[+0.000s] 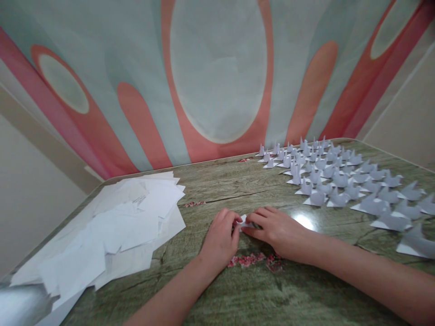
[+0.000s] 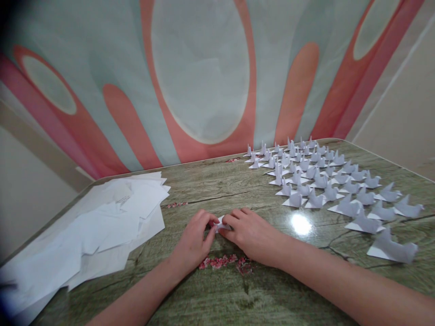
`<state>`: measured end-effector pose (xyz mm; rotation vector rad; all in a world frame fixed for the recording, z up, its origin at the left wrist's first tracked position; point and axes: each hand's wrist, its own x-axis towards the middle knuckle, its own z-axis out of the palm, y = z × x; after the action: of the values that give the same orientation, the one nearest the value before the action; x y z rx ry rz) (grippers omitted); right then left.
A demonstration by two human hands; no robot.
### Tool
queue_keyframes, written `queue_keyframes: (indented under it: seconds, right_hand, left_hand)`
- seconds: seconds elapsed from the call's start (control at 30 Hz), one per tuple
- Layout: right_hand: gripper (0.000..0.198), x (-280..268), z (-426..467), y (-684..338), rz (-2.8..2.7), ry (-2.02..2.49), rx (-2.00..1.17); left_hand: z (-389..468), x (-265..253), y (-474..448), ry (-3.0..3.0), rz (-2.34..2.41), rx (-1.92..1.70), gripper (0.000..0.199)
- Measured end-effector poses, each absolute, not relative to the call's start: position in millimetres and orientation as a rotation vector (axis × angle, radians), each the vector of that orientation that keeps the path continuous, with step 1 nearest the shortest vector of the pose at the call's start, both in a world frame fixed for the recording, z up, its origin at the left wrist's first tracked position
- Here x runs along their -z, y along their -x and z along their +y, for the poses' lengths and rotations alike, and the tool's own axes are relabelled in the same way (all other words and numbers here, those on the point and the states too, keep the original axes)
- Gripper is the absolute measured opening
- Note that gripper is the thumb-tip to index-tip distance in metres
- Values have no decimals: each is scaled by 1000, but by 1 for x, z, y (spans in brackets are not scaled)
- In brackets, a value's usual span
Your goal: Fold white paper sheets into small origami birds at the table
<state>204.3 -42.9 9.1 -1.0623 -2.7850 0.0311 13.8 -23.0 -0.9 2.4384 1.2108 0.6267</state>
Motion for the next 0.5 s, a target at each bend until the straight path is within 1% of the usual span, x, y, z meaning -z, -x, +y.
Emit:
queue_keyframes:
  seconds: [0.2,0.5]
  right_hand:
    - [30,-13,-43,-203,-2812,1086,18]
    - [25,-19,-43,-209,-2871,1069,-3]
  left_hand:
    - [-23,1,-12,-2467,1414,-589,10]
    - [-25,-2,-11,-2469,1465,-534,7]
